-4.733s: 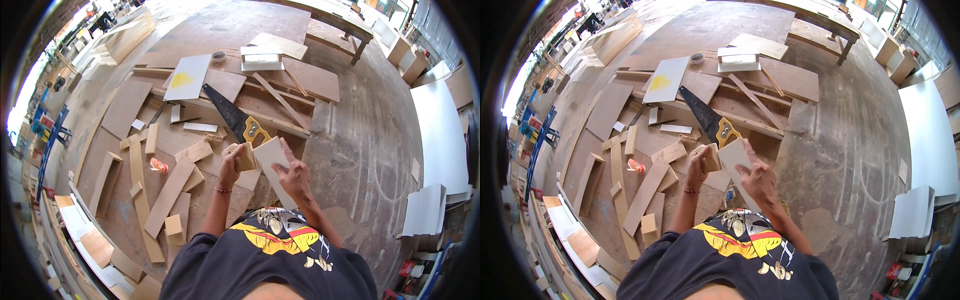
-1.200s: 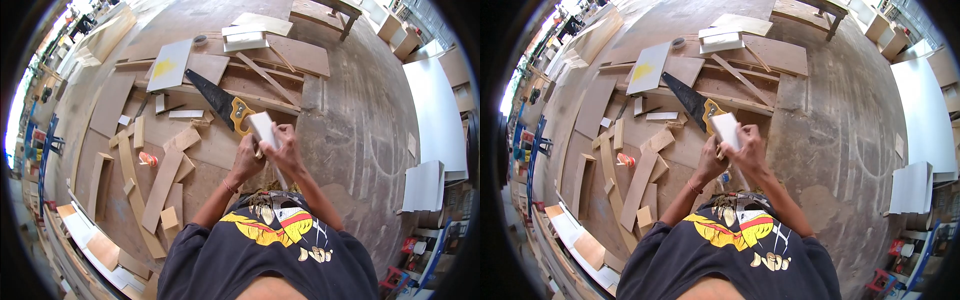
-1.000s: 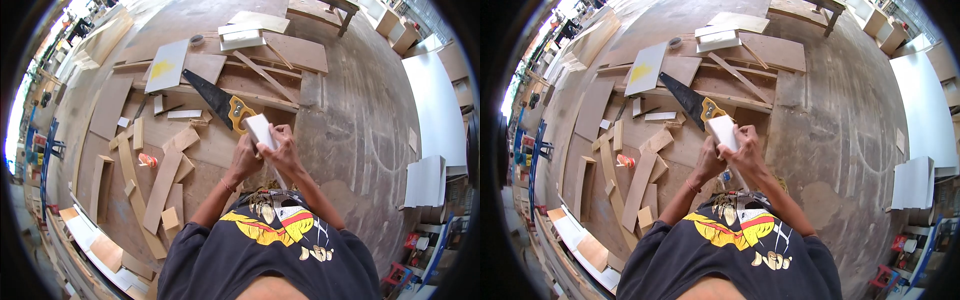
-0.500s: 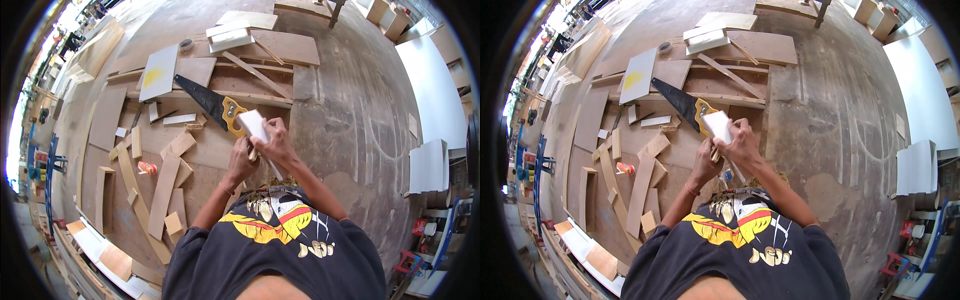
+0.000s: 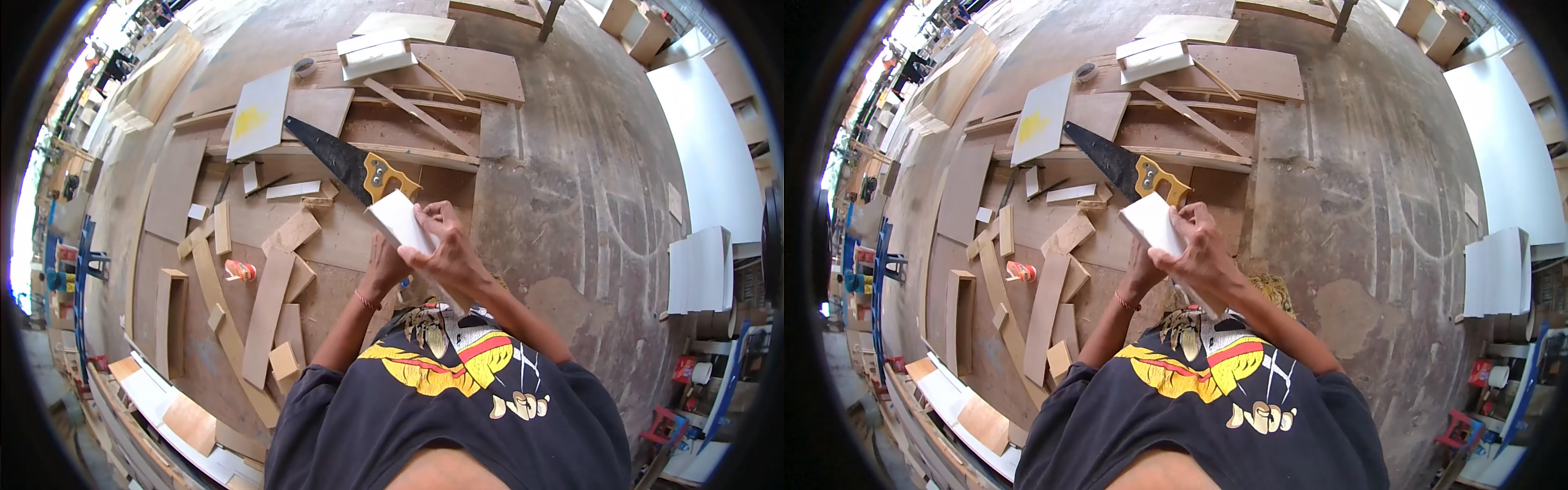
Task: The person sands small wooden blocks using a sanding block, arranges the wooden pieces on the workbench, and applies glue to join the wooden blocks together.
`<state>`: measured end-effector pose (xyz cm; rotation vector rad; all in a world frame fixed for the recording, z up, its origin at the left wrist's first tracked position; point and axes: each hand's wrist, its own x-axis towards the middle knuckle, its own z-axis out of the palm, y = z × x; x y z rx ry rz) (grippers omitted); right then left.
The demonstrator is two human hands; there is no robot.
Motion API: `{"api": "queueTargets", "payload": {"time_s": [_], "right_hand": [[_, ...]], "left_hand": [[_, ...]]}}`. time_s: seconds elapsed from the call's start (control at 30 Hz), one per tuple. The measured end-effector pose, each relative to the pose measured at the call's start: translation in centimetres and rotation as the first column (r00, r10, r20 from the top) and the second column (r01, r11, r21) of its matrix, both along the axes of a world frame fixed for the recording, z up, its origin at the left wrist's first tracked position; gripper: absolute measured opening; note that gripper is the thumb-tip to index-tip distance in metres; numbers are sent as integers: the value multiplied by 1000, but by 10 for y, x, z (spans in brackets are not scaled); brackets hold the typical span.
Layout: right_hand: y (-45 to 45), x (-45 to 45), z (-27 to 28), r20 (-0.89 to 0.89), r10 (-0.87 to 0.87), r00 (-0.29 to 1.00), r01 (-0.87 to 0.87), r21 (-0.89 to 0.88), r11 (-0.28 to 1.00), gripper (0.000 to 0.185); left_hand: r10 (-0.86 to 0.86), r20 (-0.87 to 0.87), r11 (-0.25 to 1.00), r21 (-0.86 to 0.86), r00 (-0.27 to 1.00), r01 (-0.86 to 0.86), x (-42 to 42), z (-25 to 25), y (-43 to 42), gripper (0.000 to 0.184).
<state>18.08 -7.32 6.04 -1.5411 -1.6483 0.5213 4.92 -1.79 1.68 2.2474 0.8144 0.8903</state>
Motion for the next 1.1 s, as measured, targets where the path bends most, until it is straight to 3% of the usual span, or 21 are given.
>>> {"api": "queueTargets", "payload": {"time_s": [0.07, 0.1, 0.13, 0.2, 0.27, 0.3, 0.33, 0.4, 0.43, 0.47, 0.53, 0.63, 0.67, 0.73, 0.8, 0.87, 0.93, 0.97, 1.07, 1.1], "right_hand": [[10, 9, -6, -63, -101, 993, 97, -73, 993, 69], [20, 19, -13, -2, -144, 990, 142, -139, 980, 69], [27, 25, -18, 27, -173, 985, 175, -184, 967, 69], [23, 19, -23, 40, -206, 978, 208, -65, 976, 69], [6, 7, -8, -21, -57, 998, 56, -12, 998, 70], [-2, 1, -2, 1, 4, 1000, -4, -6, 1000, 72], [-5, -3, 4, -2, 10, 1000, -10, -23, 1000, 73], [5, 7, -8, -10, -32, 999, 32, -20, 999, 72], [14, 15, -15, -16, -111, 994, 110, -80, 991, 72], [21, 22, -20, -18, -187, 982, 182, -145, 972, 73], [22, 25, -14, 1, -177, 984, 173, -211, 962, 71], [1, 8, -1, 35, -33, 999, 35, -67, 997, 72], [-6, 1, 6, 14, 16, 1000, -15, -70, 997, 73], [-4, 5, -4, -13, 3, 1000, -4, -33, 999, 73], [12, 17, -15, 9, -143, 990, 143, -98, 985, 73], [27, 33, -28, 23, -203, 979, 202, -240, 949, 74], [21, 25, -18, 95, -199, 975, 211, -140, 967, 71], [12, 18, -8, 63, -123, 990, 129, -109, 986, 72], [-10, -3, 9, 20, 32, 999, -32, 19, 999, 73], [-6, 0, 2, -11, 21, 1000, -21, 15, 1000, 73]], "left_hand": [[74, 18, 997, 31, 997, -75, 4, -8, -2, 41], [72, -64, 997, -11, 995, -73, 7, -7, -4, 38], [51, -34, 998, 40, 998, -50, 9, -2, -7, 32], [69, -85, 997, -14, 994, -71, 8, -9, -6, 39], [11, -47, 989, -150, 999, -18, 6, -20, -4, 49], [-18, 67, 987, -159, 998, 28, 1, -21, -5, 52], [-8, 118, 1000, -15, 993, 10, 3, -21, -3, 48], [-21, -100, 986, -169, 995, 4, 2, -17, -5, 47], [63, -175, 998, 7, 983, -63, 5, -10, -9, 41], [60, -22, 998, -16, 998, -60, 11, -1, -13, 38], [66, -85, 996, -57, 994, -71, 11, -8, -13, 36], [-67, -117, 980, -196, 991, 43, 5, -27, -6, 43], [-9, 117, 992, -122, 993, 24, 2, -34, -9, 39], [-9, 73, 987, -158, 997, 21, 4, -13, -12, 39], [86, -108, 996, 6, 990, -86, 9, -12, -11, 38], [23, 5, 998, 51, 1000, -23, 13, -2, -14, 35], [67, -32, 995, -71, 997, -69, 12, -7, -13, 39], [20, -70, 996, -82, 997, -25, 9, -21, -8, 43], [33, 315, 943, -325, 948, 75, 4, -36, -10, 51], [17, 171, 923, -381, 985, 50, 3, -33, -9, 48]]}}
